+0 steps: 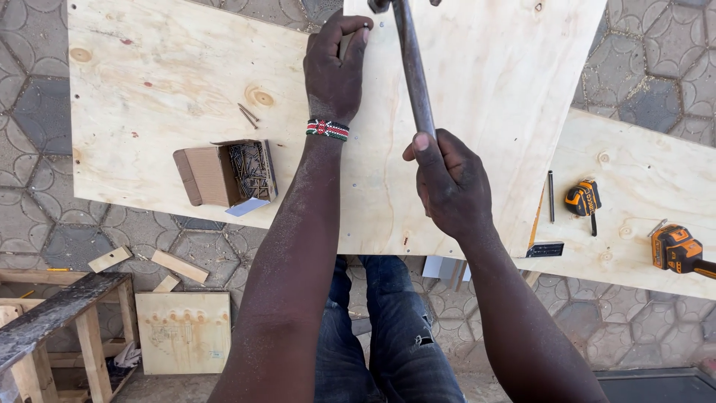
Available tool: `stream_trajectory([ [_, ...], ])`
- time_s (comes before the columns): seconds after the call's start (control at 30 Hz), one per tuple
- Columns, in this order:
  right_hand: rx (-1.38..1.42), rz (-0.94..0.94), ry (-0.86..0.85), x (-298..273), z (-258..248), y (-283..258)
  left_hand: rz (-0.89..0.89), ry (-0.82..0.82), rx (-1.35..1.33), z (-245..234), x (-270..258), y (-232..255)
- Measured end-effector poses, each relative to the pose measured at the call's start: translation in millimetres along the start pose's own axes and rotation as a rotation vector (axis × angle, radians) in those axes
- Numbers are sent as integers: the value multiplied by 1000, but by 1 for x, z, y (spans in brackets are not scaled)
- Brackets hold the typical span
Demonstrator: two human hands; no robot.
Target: Measuring plywood and hammering nails to secure it to a wooden frame during construction.
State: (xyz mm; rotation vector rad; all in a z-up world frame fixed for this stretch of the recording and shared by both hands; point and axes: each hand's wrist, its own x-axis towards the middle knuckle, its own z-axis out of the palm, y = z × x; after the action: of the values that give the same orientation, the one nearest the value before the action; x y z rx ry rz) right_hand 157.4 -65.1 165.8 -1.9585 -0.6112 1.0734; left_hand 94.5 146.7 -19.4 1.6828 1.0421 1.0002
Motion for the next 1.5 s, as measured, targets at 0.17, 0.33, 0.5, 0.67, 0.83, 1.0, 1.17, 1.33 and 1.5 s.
stream_trajectory([
  [0.17, -51, 35, 8, 1, 7, -1, 56, 22, 28, 6, -1, -2],
  [0.33, -45, 35, 7, 4, 14, 2, 129, -1, 18, 11, -1, -10],
  [0.5, -95, 103, 53, -4, 15, -12, 221, 3, 49, 12, 2, -11],
  [0.67, -83, -96, 120, -6, 20, 17, 204, -2, 22, 12, 2, -5],
  [0.83, -59, 114, 59, -6, 19, 14, 159, 19, 55, 20, 1, -23],
  [1.0, -7, -186, 150, -3, 26, 43, 173, -13, 44, 10, 3, -9],
  [1.17, -69, 54, 106, -4, 18, 17, 44, -35, 46, 15, 0, -12],
  [1.33, -34, -126, 181, -2, 25, 26, 119, -14, 29, 12, 3, -6],
  [1.5, 19, -34, 153, -6, 18, 16, 61, -7, 25, 19, 0, -18],
])
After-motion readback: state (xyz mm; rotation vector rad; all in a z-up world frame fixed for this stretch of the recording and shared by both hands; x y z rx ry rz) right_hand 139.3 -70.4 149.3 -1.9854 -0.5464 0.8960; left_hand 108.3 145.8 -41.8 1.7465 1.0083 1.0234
